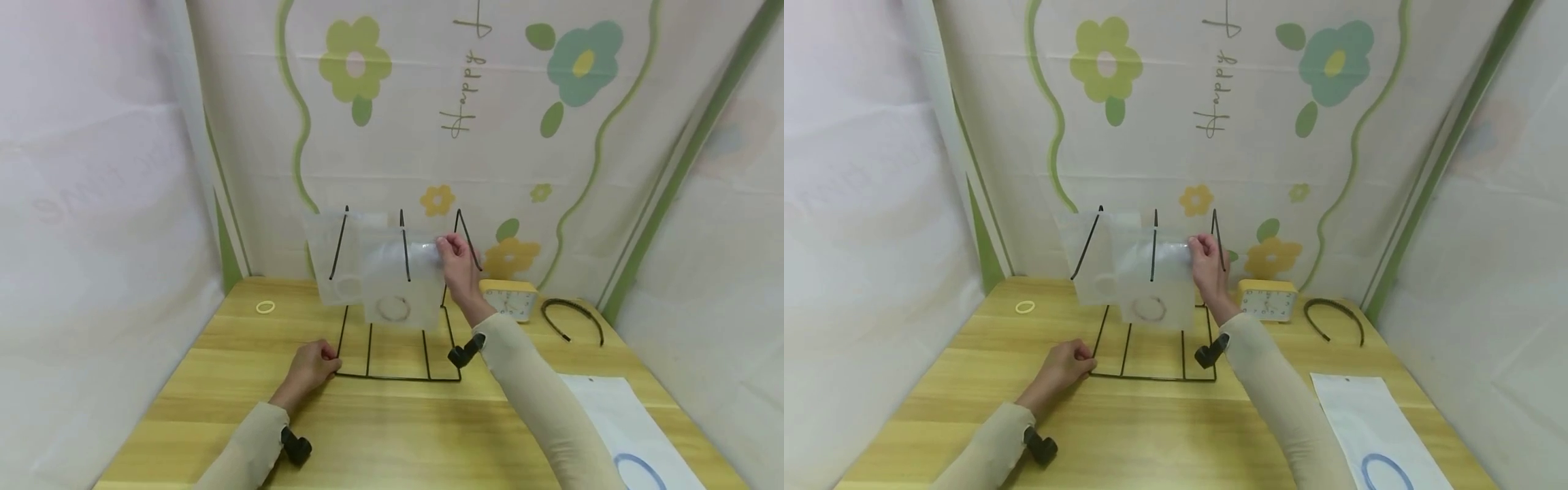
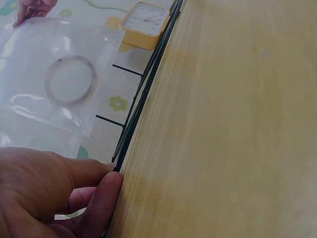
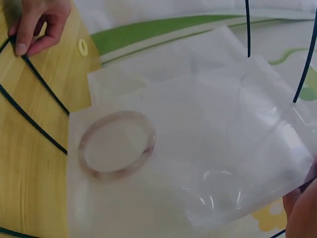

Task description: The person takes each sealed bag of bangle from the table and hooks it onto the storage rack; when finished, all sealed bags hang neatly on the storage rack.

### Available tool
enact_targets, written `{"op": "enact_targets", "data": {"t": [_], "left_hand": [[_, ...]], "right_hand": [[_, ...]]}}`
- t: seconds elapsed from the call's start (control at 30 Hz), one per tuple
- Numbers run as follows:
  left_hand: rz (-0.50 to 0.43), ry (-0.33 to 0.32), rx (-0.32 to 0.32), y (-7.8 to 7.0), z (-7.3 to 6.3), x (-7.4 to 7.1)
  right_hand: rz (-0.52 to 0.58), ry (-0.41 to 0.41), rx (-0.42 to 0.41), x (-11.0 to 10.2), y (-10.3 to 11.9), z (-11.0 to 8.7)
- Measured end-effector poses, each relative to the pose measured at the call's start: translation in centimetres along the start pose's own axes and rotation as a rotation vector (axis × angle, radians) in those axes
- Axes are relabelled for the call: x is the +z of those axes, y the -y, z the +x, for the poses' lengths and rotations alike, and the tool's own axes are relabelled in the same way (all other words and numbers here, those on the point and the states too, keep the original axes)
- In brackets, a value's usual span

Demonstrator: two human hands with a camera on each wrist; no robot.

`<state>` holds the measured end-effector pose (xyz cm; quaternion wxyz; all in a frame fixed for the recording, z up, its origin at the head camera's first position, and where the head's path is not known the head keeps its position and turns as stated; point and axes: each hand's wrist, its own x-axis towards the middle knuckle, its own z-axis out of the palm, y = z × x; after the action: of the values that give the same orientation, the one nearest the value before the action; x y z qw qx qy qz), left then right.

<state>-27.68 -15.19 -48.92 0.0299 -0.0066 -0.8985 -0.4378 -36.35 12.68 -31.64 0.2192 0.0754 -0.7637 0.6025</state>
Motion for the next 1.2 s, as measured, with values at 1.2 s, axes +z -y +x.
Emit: {"op": "enact_targets", "data": {"t": [1.2], "left_hand": [[-0.008,0.007,-0.017,0.1,-0.3,-0.1]], "right_hand": [[0.323,-0.028,0.192,-0.6,-2.4,3.5]]}}
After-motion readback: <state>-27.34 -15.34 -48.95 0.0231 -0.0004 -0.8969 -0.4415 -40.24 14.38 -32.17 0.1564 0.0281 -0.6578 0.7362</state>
